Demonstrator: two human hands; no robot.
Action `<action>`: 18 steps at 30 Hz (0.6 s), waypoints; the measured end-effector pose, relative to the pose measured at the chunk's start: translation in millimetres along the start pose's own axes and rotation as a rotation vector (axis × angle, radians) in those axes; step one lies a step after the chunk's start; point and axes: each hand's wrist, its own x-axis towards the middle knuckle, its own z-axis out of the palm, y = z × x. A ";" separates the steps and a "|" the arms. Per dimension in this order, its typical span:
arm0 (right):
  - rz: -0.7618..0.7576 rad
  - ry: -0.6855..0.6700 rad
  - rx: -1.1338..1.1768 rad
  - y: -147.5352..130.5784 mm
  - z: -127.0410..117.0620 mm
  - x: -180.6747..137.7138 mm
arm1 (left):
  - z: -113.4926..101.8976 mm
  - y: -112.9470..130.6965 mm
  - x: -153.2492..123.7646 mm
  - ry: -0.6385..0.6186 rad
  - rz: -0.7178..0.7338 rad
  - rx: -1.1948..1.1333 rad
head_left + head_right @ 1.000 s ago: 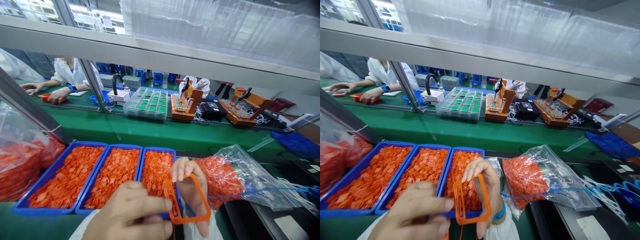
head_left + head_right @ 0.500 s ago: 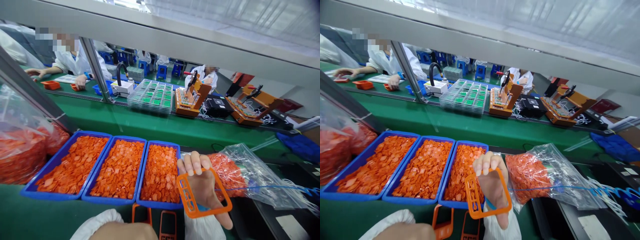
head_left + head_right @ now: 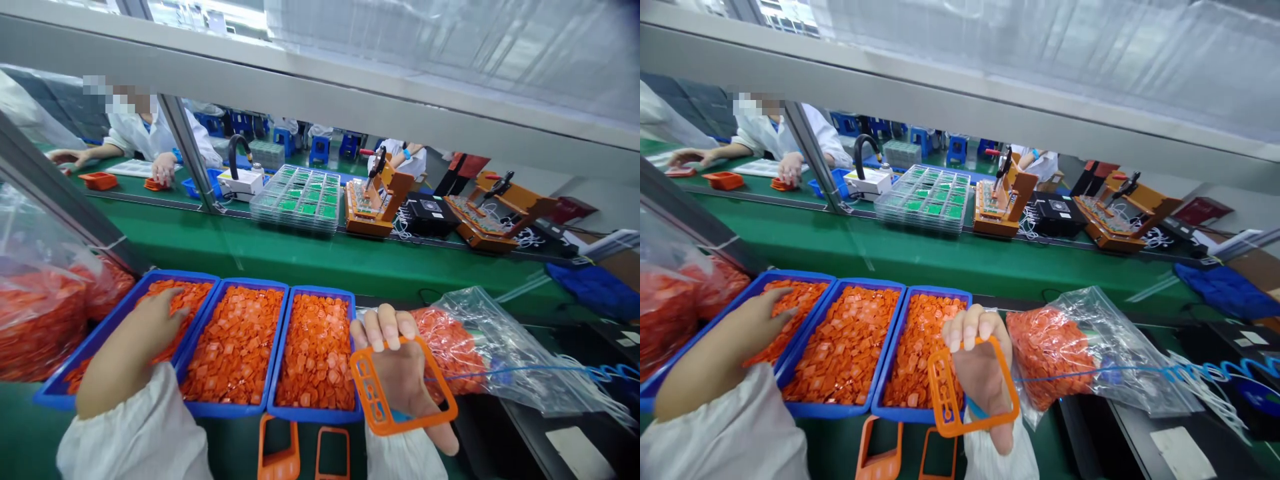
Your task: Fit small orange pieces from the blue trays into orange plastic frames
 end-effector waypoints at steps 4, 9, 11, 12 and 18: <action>0.015 -0.004 0.090 0.1 -3.9 0.3 | 26.1 -15.6 7.0 -0.087 -0.146 -0.004; 0.066 0.043 -0.001 3.8 -13.1 -3.8 | 38.3 -11.9 8.6 -0.120 -0.166 -0.081; 0.056 0.058 0.025 1.2 -11.3 -1.9 | 38.8 -12.1 9.0 -0.167 -0.147 -0.134; 0.041 0.064 0.065 -1.1 -8.8 0.3 | 38.7 -12.8 9.4 -0.192 -0.137 -0.163; -0.058 -0.041 0.448 -16.5 7.3 17.0 | 40.9 -23.0 19.8 -0.256 -0.178 -0.234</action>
